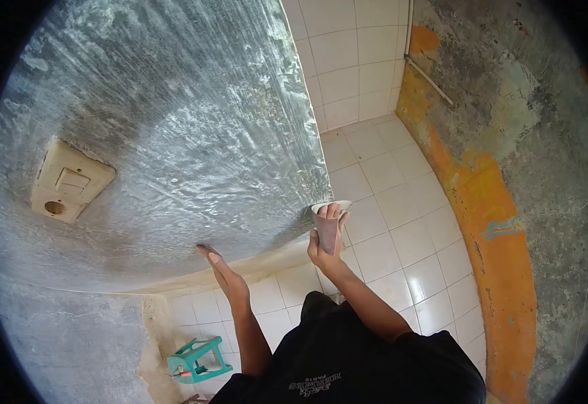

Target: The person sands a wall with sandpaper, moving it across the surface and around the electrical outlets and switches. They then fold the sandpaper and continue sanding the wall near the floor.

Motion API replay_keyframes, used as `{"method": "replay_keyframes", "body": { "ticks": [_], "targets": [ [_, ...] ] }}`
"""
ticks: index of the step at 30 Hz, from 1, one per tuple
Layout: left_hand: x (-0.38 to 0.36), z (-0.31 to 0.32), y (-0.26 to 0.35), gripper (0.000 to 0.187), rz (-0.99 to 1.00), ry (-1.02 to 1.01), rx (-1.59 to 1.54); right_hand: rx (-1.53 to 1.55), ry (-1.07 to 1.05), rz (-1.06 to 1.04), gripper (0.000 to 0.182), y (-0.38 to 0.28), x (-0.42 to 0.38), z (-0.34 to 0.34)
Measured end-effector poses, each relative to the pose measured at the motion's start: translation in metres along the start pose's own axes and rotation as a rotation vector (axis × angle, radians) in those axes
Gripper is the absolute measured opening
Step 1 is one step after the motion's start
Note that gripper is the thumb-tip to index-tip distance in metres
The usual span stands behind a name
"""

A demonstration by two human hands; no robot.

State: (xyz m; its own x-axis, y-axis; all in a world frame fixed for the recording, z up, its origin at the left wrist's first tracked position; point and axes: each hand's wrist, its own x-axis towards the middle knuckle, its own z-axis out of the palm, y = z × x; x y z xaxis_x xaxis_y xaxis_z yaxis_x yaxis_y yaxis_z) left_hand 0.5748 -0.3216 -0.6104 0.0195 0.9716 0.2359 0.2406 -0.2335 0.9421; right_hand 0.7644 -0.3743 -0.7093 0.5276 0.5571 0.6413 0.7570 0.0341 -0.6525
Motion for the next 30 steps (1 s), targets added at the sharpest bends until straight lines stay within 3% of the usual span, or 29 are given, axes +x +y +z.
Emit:
{"method": "replay_keyframes", "body": {
  "ticks": [2, 5, 8, 14, 17, 23, 26, 30],
  "targets": [
    [0.000, -0.001, -0.001, 0.070, 0.009, -0.003, 0.009, -0.025, 0.010, -0.036, 0.060, 0.014, -0.006, 0.006],
    [-0.001, 0.000, -0.005, 0.070, 0.006, -0.007, 0.008, -0.098, -0.146, -0.033, 0.060, 0.044, -0.046, 0.020],
    [0.002, 0.001, -0.005, 0.070, 0.015, -0.001, 0.025, -0.117, -0.221, 0.025, 0.060, 0.037, -0.047, 0.012],
    [0.000, -0.003, -0.011, 0.068, 0.024, -0.021, 0.011, 0.001, -0.070, 0.017, 0.063, 0.001, -0.011, -0.003],
    [0.000, -0.005, -0.014, 0.068, 0.033, -0.029, 0.060, 0.031, -0.048, -0.004, 0.064, 0.016, -0.021, 0.009],
    [0.001, -0.003, -0.016, 0.068, 0.041, -0.028, 0.040, -0.091, -0.213, 0.026, 0.062, 0.045, -0.063, 0.016],
    [0.000, -0.004, -0.016, 0.067, 0.038, -0.031, 0.075, 0.010, -0.176, 0.119, 0.060, 0.027, -0.048, 0.010],
    [-0.001, -0.006, -0.011, 0.066, 0.025, -0.042, 0.122, 0.047, -0.119, 0.073, 0.059, 0.028, -0.040, 0.011]
  ]
}}
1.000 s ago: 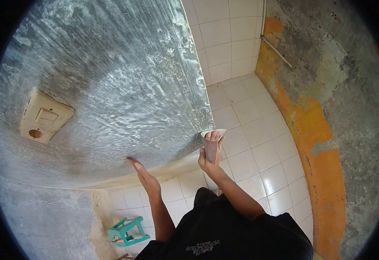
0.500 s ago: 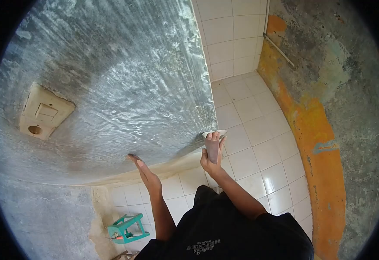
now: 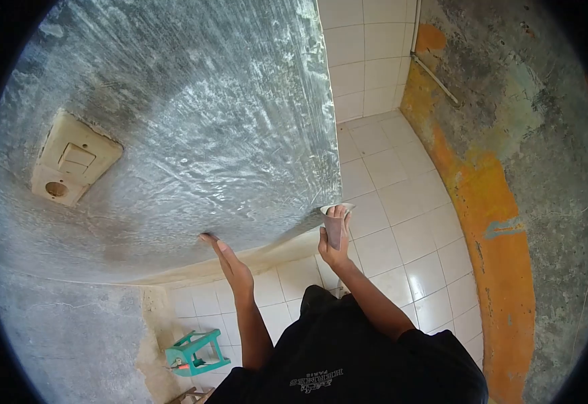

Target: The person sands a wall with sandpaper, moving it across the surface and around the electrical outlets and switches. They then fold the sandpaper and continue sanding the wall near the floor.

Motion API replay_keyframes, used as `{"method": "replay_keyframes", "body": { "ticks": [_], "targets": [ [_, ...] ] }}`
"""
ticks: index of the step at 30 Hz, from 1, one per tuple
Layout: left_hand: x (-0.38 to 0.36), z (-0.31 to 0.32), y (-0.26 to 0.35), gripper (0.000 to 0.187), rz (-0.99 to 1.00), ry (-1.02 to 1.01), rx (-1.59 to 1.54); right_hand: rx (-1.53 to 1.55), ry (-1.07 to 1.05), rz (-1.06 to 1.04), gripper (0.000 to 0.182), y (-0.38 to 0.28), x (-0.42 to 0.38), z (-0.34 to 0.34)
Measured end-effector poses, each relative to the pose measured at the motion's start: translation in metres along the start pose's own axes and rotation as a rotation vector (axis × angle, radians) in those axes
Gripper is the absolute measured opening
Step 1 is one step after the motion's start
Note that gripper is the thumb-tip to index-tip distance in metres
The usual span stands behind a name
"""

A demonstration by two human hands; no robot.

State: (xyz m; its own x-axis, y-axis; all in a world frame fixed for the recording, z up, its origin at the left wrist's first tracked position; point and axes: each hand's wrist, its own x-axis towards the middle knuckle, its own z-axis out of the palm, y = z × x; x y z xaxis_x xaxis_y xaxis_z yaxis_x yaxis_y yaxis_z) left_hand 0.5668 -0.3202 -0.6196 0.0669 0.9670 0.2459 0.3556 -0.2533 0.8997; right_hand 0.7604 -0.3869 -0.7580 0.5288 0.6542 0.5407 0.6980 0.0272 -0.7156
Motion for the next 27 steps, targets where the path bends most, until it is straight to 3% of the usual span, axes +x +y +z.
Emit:
{"method": "replay_keyframes", "body": {
  "ticks": [5, 8, 11, 17, 23, 27],
  "targets": [
    [0.001, -0.001, 0.005, 0.066, -0.012, 0.000, -0.027, -0.199, -0.117, -0.045, 0.060, 0.024, -0.021, 0.002],
    [-0.002, -0.001, 0.002, 0.067, -0.012, -0.012, -0.019, -0.010, -0.041, 0.051, 0.059, -0.003, -0.005, -0.006],
    [-0.001, 0.000, 0.006, 0.067, -0.034, -0.005, 0.035, 0.094, 0.043, 0.001, 0.058, -0.011, 0.010, -0.008],
    [-0.001, 0.001, 0.004, 0.068, -0.015, 0.001, 0.038, 0.047, -0.060, 0.030, 0.060, 0.017, -0.022, 0.004],
    [-0.003, 0.002, 0.011, 0.068, -0.041, -0.007, 0.061, 0.047, 0.059, -0.028, 0.060, -0.030, 0.024, -0.006],
    [-0.001, 0.002, 0.008, 0.068, -0.034, -0.001, 0.046, -0.043, -0.089, -0.046, 0.058, 0.006, -0.011, 0.008]
  ]
}}
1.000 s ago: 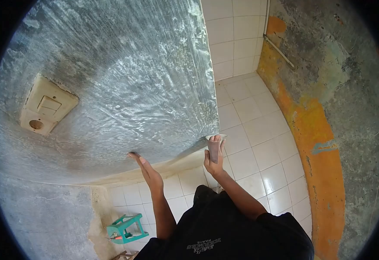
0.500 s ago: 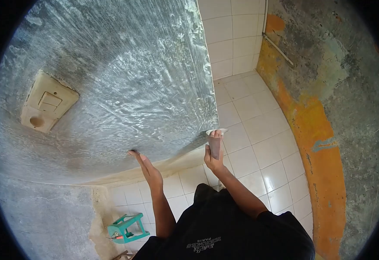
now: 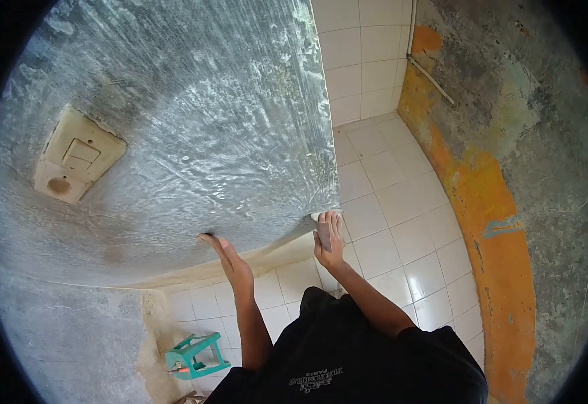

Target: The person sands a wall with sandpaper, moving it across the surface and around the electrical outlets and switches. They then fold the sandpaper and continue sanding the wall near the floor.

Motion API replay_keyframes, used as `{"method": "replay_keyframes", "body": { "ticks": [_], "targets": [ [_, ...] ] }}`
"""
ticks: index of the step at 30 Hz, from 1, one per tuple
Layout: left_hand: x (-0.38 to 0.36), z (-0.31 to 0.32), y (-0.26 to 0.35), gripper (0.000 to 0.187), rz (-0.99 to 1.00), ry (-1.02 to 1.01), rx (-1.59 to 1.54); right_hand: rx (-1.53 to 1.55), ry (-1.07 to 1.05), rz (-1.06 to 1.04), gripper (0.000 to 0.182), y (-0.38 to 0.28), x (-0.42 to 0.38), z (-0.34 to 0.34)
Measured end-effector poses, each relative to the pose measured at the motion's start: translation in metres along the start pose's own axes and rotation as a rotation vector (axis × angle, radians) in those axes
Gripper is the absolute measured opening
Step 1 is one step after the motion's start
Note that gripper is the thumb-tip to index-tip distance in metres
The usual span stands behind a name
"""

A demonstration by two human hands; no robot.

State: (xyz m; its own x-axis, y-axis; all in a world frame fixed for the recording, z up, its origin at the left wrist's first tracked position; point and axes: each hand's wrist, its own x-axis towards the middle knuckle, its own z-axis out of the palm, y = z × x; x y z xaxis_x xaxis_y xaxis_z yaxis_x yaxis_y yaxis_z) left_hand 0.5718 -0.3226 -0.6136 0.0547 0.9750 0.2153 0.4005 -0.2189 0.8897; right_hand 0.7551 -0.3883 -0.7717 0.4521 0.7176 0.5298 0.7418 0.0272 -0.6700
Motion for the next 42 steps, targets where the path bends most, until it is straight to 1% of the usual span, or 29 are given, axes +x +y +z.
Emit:
{"method": "replay_keyframes", "body": {
  "ticks": [2, 3, 5, 8, 11, 14, 17, 20, 23, 26, 30, 32, 33, 35, 37, 39, 42],
  "targets": [
    [0.000, -0.001, 0.000, 0.068, 0.002, 0.002, 0.009, 0.000, -0.069, 0.044, 0.056, 0.004, -0.011, 0.004],
    [0.000, -0.001, 0.000, 0.068, 0.001, 0.001, 0.014, 0.021, -0.060, 0.057, 0.055, 0.000, -0.006, 0.004],
    [0.000, -0.002, -0.003, 0.067, 0.003, -0.002, 0.027, 0.054, -0.049, 0.101, 0.054, -0.027, 0.007, -0.006],
    [0.000, 0.002, -0.004, 0.067, -0.001, 0.001, 0.032, 0.045, -0.046, -0.005, 0.053, -0.046, 0.027, -0.009],
    [-0.001, 0.002, -0.002, 0.067, -0.006, 0.006, 0.034, -0.117, -0.128, -0.103, 0.053, -0.025, 0.012, 0.004],
    [-0.002, 0.002, -0.003, 0.067, 0.008, 0.012, 0.039, -0.171, -0.206, -0.060, 0.054, -0.015, -0.006, 0.009],
    [-0.001, 0.002, -0.004, 0.067, 0.009, 0.014, 0.036, 0.006, -0.157, 0.016, 0.057, -0.035, 0.000, 0.008],
    [-0.001, 0.003, -0.003, 0.067, 0.006, 0.009, 0.019, 0.127, -0.041, -0.047, 0.060, -0.042, 0.016, 0.009],
    [-0.001, 0.002, -0.002, 0.067, 0.004, 0.008, 0.011, 0.117, 0.000, -0.040, 0.061, -0.034, 0.015, 0.016],
    [-0.001, 0.003, -0.004, 0.067, 0.005, 0.015, 0.028, 0.398, 0.272, 0.340, 0.058, -0.026, -0.006, 0.043],
    [0.000, 0.004, 0.000, 0.067, -0.006, 0.018, 0.039, 1.534, 0.791, 1.157, 0.044, -0.011, 0.021, 0.038],
    [0.001, 0.003, 0.001, 0.068, -0.013, 0.005, 0.040, 1.701, 0.726, 1.188, 0.034, 0.023, 0.026, 0.027],
    [-0.001, 0.002, 0.000, 0.068, -0.017, -0.007, 0.040, 1.782, 0.699, 1.201, 0.034, 0.042, 0.018, 0.023],
    [-0.003, 0.001, 0.001, 0.068, -0.019, -0.024, 0.051, 1.941, 0.563, 1.154, 0.033, 0.099, -0.016, 0.044],
    [0.002, 0.001, -0.002, 0.069, 0.000, -0.040, 0.062, 2.083, 0.477, 1.066, 0.030, 0.086, -0.009, 0.039],
    [0.001, -0.005, -0.009, 0.070, 0.017, -0.070, 0.085, 2.198, 0.464, 0.971, 0.025, 0.044, -0.005, 0.025],
    [0.000, -0.009, -0.005, 0.073, 0.007, -0.108, 0.078, 1.940, 0.523, 1.116, 0.030, 0.039, 0.001, 0.031]
  ]
}}
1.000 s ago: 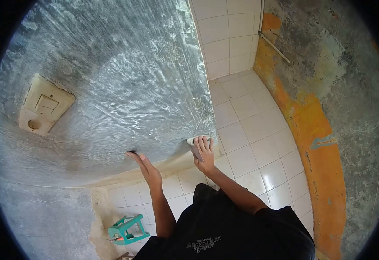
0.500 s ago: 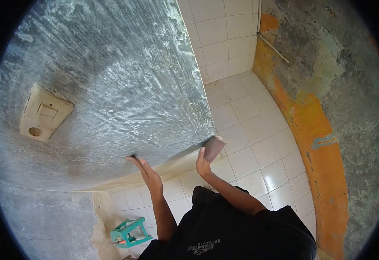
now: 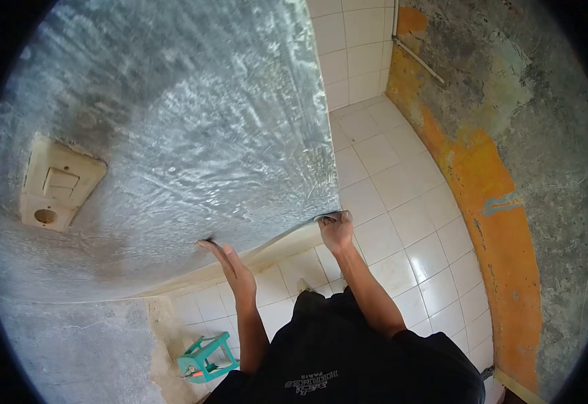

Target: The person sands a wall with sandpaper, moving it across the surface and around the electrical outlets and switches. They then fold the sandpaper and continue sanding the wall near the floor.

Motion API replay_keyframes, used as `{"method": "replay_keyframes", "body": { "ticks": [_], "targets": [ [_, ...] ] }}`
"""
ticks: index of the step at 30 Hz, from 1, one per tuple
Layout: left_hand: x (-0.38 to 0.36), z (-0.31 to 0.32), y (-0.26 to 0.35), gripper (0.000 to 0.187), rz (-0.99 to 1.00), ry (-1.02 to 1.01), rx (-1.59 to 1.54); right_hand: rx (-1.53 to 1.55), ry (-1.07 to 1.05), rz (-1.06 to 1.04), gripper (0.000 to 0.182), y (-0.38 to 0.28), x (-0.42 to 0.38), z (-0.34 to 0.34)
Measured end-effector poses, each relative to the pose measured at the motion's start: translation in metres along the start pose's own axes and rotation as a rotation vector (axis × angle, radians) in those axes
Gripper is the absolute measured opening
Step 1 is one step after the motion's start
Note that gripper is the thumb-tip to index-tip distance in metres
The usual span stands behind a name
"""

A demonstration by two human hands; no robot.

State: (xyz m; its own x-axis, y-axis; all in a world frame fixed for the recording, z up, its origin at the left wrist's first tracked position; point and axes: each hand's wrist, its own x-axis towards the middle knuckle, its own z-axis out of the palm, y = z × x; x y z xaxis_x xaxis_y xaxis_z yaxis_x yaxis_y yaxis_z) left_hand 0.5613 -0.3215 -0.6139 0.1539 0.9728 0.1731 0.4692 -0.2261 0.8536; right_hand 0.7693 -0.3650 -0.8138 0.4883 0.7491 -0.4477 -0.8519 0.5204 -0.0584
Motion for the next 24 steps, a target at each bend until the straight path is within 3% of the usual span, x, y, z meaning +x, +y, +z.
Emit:
{"method": "replay_keyframes", "body": {
  "ticks": [3, 6, 9, 18, 21, 24],
  "targets": [
    [-0.001, -0.004, 0.002, 0.074, 0.008, -0.041, -0.040, 0.142, -0.046, 0.064, 0.032, -0.002, 0.027, -0.049],
    [0.001, -0.008, -0.011, 0.075, 0.065, -0.053, -0.078, 0.002, 0.097, 0.030, 0.034, 0.007, -0.012, 0.006],
    [-0.001, -0.007, -0.004, 0.076, 0.043, -0.055, -0.215, -0.061, 0.159, 0.011, 0.037, 0.009, -0.019, 0.015],
    [-0.001, -0.009, -0.016, 0.078, 0.083, -0.030, -0.210, -0.099, 0.081, 0.049, 0.042, 0.005, -0.017, -0.002],
    [-0.003, -0.007, -0.013, 0.078, 0.095, -0.014, -0.300, 0.162, -0.917, 0.261, 0.041, -0.010, 0.056, -0.114],
    [0.000, -0.007, -0.019, 0.077, 0.091, 0.002, -0.340, -0.141, 0.067, 0.105, 0.038, 0.000, -0.024, 0.003]
  ]
}}
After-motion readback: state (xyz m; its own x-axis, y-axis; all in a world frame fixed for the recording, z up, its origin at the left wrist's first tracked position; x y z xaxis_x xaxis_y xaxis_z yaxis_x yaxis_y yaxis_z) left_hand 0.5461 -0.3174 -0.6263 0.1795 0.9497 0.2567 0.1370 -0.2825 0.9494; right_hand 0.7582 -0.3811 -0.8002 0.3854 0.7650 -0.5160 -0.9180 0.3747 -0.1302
